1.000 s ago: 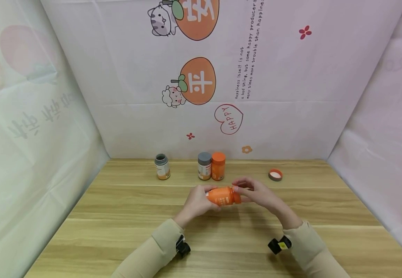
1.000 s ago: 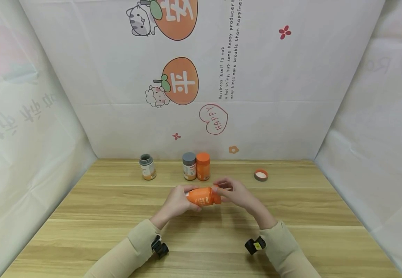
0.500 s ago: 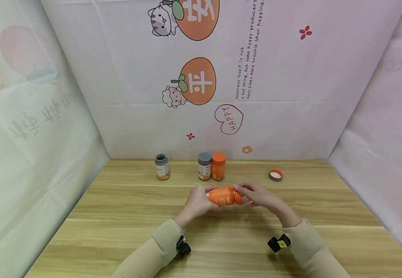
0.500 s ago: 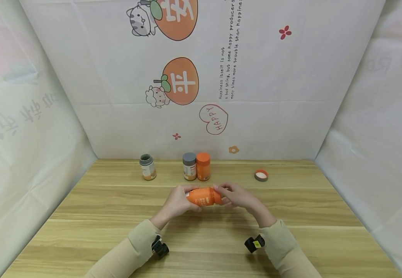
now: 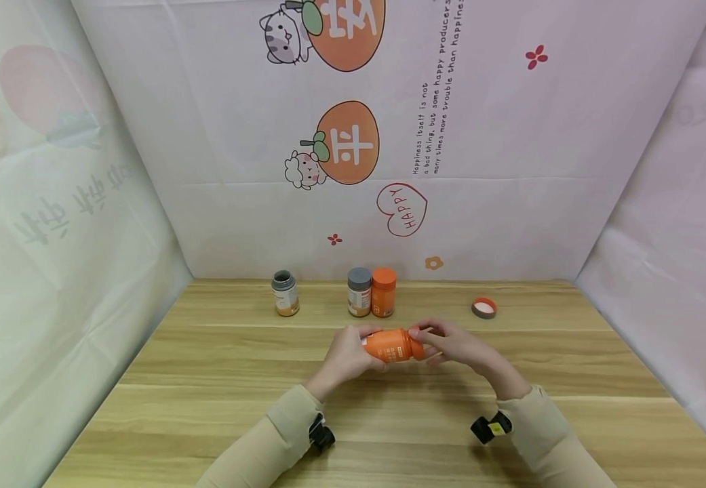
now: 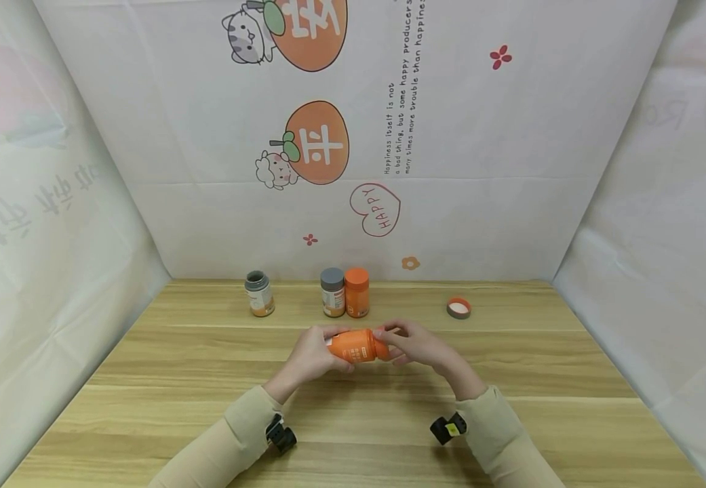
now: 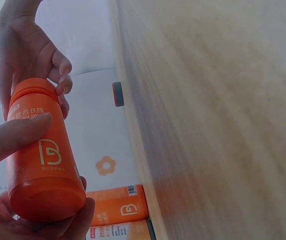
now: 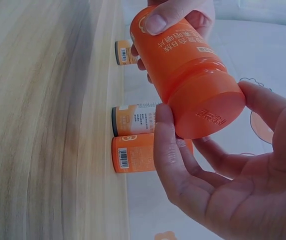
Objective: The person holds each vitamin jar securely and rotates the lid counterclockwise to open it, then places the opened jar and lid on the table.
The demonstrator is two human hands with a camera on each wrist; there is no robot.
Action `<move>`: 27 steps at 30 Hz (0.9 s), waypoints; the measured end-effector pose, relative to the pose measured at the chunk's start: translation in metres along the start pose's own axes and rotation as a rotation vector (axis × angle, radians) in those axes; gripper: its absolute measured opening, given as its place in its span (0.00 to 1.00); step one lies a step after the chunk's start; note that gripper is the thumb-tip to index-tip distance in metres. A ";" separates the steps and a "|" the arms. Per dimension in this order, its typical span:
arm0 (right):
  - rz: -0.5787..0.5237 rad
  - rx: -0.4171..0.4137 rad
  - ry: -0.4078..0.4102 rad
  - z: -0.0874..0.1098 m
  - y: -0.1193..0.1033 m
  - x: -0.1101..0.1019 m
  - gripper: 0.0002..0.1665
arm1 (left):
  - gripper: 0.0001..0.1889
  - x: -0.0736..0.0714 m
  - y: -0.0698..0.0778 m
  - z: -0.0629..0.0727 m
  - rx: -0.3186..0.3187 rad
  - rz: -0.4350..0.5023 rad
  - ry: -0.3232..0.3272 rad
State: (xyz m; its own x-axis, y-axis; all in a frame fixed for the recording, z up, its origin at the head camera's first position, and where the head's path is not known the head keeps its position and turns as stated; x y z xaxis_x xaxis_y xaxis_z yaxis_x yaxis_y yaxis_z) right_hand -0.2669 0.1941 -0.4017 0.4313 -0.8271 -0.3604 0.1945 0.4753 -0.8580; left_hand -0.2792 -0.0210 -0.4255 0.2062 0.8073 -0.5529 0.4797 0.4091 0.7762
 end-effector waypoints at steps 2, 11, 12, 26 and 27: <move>-0.005 -0.006 -0.001 0.001 0.000 0.000 0.36 | 0.34 0.000 0.000 0.001 0.000 0.003 -0.002; 0.010 -0.058 0.036 0.001 0.002 -0.002 0.33 | 0.35 -0.001 0.000 0.001 -0.016 0.009 -0.008; 0.020 -0.067 0.039 0.001 0.002 -0.002 0.33 | 0.35 -0.001 0.000 0.001 -0.018 0.009 -0.008; 0.054 -0.136 0.053 0.004 0.002 -0.004 0.33 | 0.35 0.000 -0.001 0.001 -0.015 -0.010 -0.002; 0.054 -0.138 0.053 0.005 0.002 -0.004 0.33 | 0.35 0.000 -0.001 0.001 -0.016 -0.010 -0.002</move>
Point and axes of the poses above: each hand's wrist, its own z-axis away from the middle knuckle, its own x-axis out of the palm, y = z × x, the point moved 2 cm from there along -z, towards the middle knuckle, and after that the axes turned 10 degrees about x, right-handed, at the moved point
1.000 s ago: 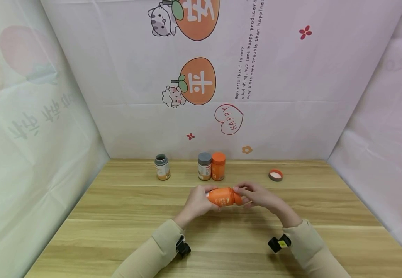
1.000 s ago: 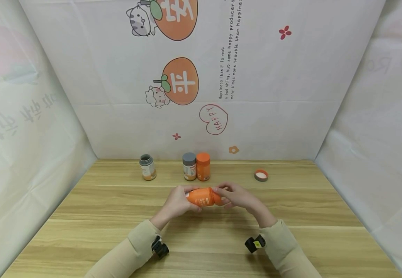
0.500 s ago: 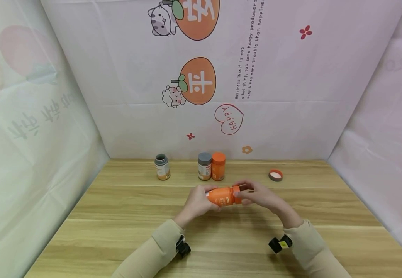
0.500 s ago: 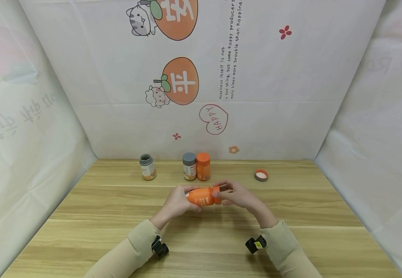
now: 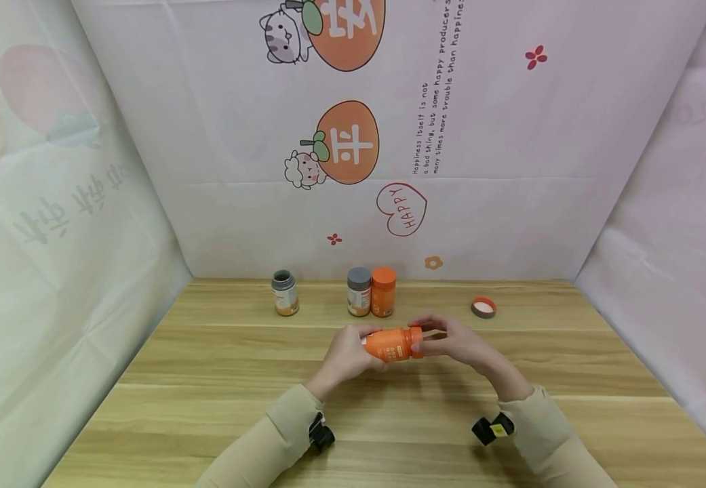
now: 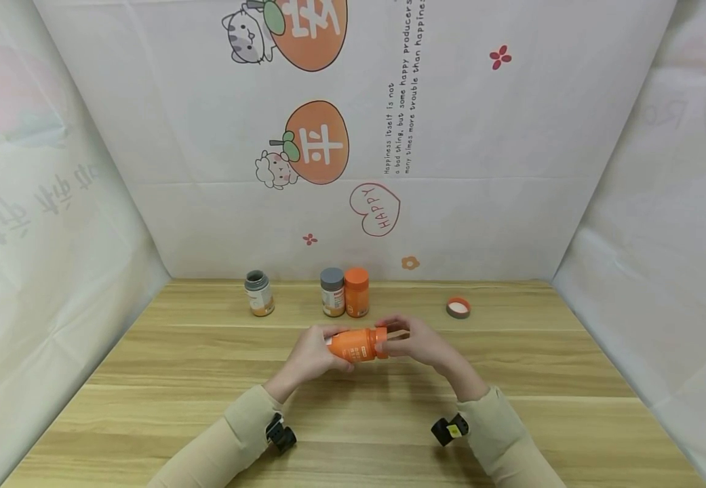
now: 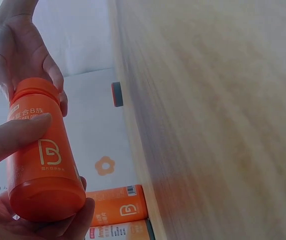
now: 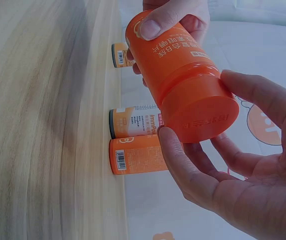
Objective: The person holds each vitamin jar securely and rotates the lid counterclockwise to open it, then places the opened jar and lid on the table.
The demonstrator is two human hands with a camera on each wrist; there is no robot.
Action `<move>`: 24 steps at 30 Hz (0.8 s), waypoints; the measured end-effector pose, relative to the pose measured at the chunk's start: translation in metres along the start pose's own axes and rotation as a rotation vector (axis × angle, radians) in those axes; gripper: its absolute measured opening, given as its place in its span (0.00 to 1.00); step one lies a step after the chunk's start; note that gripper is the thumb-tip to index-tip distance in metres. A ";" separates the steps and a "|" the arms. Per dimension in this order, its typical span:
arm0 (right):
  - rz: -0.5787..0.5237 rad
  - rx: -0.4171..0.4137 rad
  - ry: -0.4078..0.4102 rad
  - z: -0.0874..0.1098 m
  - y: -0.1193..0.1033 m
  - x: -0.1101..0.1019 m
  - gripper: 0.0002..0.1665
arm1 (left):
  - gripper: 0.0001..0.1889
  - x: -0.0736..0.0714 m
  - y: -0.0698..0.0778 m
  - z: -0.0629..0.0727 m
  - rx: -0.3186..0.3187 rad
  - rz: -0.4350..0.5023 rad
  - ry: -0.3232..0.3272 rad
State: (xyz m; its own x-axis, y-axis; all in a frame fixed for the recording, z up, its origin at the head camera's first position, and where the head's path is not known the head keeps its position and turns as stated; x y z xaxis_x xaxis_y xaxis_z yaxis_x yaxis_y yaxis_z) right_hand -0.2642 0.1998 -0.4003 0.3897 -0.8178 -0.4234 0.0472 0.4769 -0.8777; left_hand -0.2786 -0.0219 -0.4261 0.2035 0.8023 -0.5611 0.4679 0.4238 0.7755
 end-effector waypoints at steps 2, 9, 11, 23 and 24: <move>0.001 -0.003 0.001 0.000 0.000 0.000 0.33 | 0.35 0.000 0.000 0.000 -0.002 0.001 0.001; -0.010 0.028 0.032 0.001 0.000 0.001 0.33 | 0.35 -0.001 -0.001 0.000 -0.007 0.019 0.008; -0.014 0.031 0.033 0.001 0.001 0.001 0.34 | 0.35 -0.001 -0.001 0.000 -0.007 0.026 0.006; -0.075 0.014 0.032 0.000 0.003 -0.001 0.34 | 0.33 -0.002 -0.003 -0.001 -0.024 0.026 0.009; -0.081 0.016 0.033 -0.001 0.003 -0.001 0.34 | 0.33 -0.002 -0.003 -0.001 -0.023 0.028 0.011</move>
Point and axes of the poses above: each hand's wrist, its own z-axis away from the middle knuckle, its own x-axis out of the palm, y = z × x, the point moved 2 cm from there along -z, towards the middle knuckle, and after that the axes turned 10 degrees about x, right-handed, at the moved point
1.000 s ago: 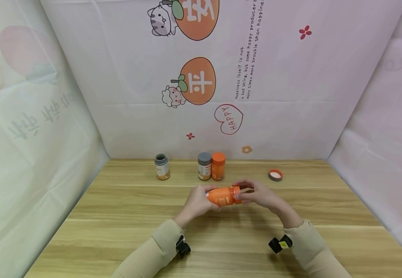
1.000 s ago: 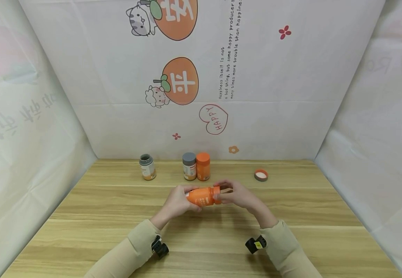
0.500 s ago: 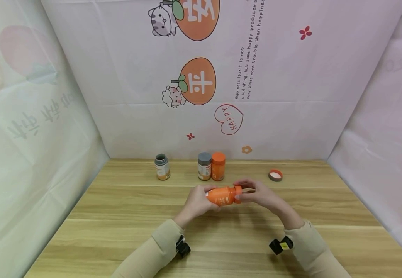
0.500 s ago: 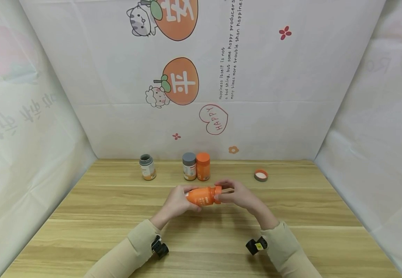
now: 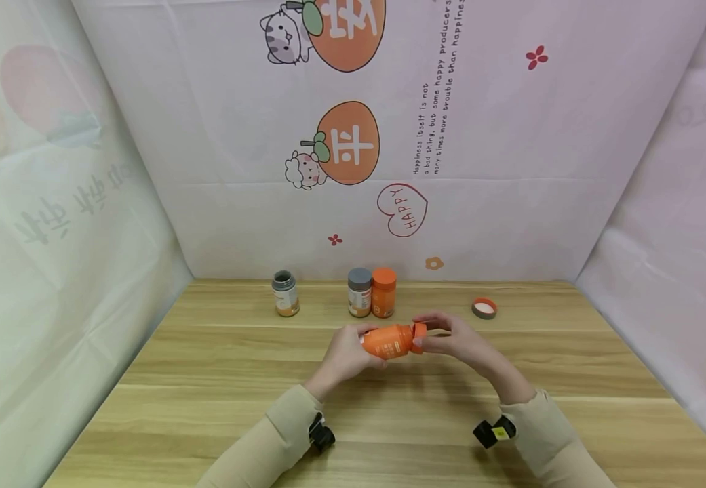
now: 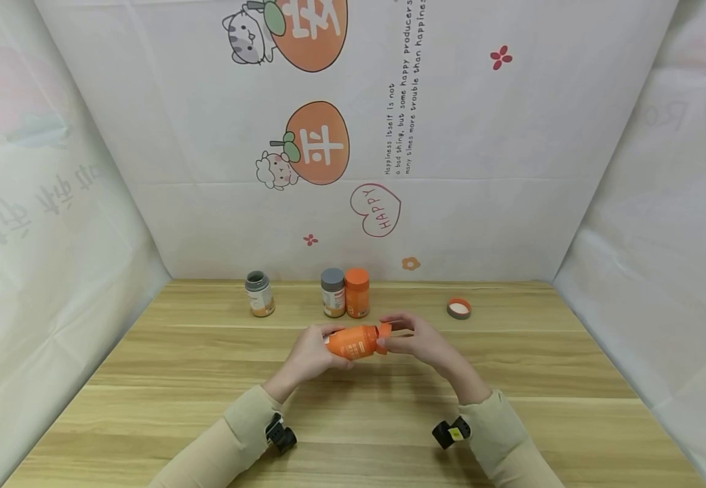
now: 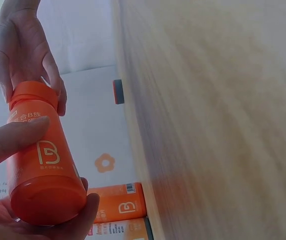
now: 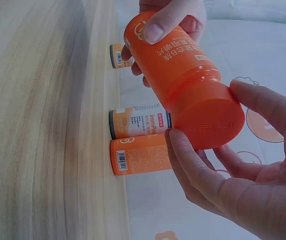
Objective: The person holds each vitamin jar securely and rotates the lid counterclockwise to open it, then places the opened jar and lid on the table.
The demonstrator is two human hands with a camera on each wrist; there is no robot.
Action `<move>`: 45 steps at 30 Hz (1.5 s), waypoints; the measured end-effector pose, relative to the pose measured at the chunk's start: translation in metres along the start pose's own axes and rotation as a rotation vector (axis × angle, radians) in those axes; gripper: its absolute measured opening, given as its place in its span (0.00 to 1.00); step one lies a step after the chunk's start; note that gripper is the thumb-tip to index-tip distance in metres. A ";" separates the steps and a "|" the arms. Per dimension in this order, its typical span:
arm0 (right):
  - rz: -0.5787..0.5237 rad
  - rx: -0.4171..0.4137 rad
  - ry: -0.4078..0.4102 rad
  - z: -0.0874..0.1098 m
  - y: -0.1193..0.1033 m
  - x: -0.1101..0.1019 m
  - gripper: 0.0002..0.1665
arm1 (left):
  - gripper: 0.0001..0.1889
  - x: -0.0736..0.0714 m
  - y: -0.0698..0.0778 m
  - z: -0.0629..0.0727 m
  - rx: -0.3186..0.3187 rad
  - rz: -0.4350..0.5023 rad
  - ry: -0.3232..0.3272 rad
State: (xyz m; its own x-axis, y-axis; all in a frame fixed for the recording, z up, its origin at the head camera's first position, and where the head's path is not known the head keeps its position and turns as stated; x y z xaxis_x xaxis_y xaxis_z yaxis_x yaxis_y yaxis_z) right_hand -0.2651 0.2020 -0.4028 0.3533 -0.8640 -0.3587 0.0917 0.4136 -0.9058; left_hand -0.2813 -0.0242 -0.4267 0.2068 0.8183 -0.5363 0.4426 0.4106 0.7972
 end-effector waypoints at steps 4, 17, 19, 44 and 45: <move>-0.020 0.011 0.004 0.000 0.000 0.000 0.34 | 0.34 0.000 -0.001 0.000 0.008 0.012 0.005; -0.064 0.027 -0.002 0.000 0.001 -0.002 0.35 | 0.33 -0.002 -0.001 0.002 0.044 0.038 0.033; -0.073 0.032 0.000 0.000 0.001 -0.003 0.34 | 0.34 -0.002 -0.001 0.002 0.041 0.039 0.036; -0.101 0.009 0.091 -0.004 0.015 -0.016 0.37 | 0.29 -0.017 -0.014 0.001 0.035 0.026 0.115; -0.111 0.010 0.091 -0.005 0.016 -0.017 0.37 | 0.29 -0.018 -0.014 0.001 0.035 0.025 0.120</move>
Point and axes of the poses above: each hand's wrist, its own z-axis away from the middle knuckle, its own x-axis out of the palm, y = z × x, the point moved 2 cm from there along -z, towards the middle knuckle, and after that the axes turned 10 degrees about x, right-handed, at the moved point
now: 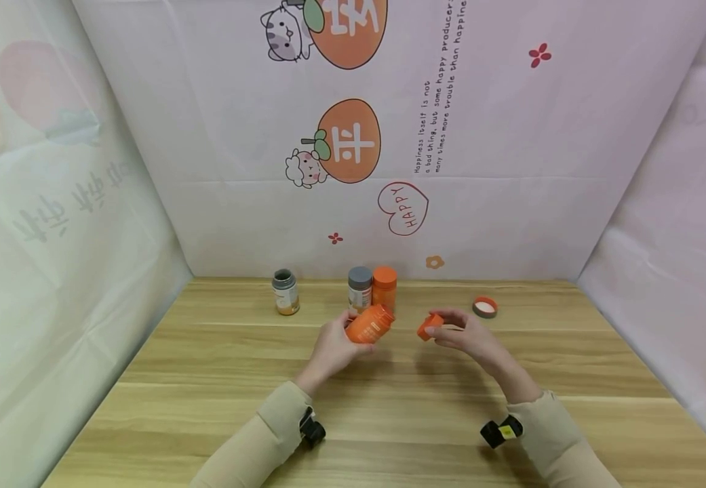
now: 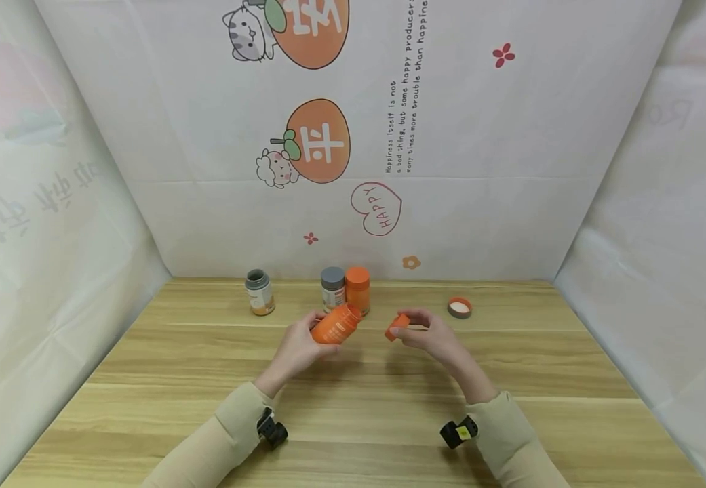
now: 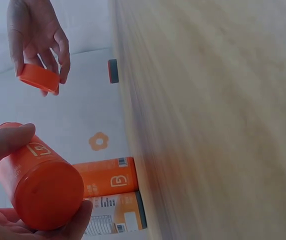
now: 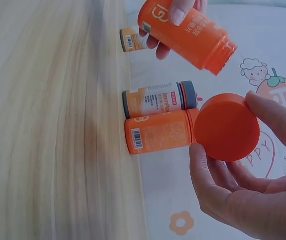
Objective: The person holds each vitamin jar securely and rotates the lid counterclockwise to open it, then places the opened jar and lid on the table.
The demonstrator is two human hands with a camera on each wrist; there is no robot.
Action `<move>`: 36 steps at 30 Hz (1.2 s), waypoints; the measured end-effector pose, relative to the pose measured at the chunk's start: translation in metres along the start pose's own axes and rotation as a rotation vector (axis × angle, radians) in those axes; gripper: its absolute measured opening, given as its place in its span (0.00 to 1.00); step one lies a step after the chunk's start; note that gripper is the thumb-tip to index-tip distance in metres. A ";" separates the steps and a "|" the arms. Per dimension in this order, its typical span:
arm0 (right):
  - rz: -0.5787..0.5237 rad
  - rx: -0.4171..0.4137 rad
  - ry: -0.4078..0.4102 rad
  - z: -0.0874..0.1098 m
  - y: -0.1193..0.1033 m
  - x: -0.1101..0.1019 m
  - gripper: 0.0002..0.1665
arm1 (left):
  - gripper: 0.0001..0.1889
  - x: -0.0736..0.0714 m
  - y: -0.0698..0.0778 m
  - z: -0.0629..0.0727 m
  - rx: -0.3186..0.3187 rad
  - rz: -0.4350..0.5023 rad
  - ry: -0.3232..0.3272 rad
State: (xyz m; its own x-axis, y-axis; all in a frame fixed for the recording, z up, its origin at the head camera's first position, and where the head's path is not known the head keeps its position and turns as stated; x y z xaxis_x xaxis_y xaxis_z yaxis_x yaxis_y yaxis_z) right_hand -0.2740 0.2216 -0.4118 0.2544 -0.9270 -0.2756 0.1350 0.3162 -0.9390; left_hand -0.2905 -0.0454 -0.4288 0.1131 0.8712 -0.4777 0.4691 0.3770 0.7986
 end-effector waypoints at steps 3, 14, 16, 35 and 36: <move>-0.012 -0.002 -0.003 0.000 0.003 -0.003 0.38 | 0.29 -0.002 0.000 0.000 -0.009 -0.002 0.016; 0.103 0.007 0.074 0.005 0.004 -0.011 0.39 | 0.29 -0.009 -0.006 -0.001 -0.025 -0.011 0.060; 0.102 0.010 0.071 0.005 0.005 -0.012 0.39 | 0.30 -0.011 -0.007 -0.001 -0.030 -0.012 0.066; 0.144 0.052 0.114 0.002 0.018 -0.024 0.40 | 0.30 -0.033 -0.024 -0.006 -0.099 -0.087 0.108; 0.146 0.047 0.117 0.002 0.018 -0.025 0.41 | 0.30 -0.034 -0.025 -0.007 -0.099 -0.086 0.111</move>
State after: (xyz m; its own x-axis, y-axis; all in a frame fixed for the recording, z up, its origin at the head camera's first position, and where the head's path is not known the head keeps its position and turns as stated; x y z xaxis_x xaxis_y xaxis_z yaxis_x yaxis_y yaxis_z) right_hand -0.2763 0.2512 -0.4219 0.1617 -0.8867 -0.4332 0.1501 0.4560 -0.8772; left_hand -0.3119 -0.0825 -0.4300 -0.0243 0.8616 -0.5070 0.3837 0.4763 0.7911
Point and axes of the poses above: each hand's wrist, its own z-axis away from the middle knuckle, its own x-axis out of the palm, y = z × x, the point moved 2 cm from there along -z, towards the middle knuckle, and after that the axes turned 10 degrees about x, right-handed, at the moved point
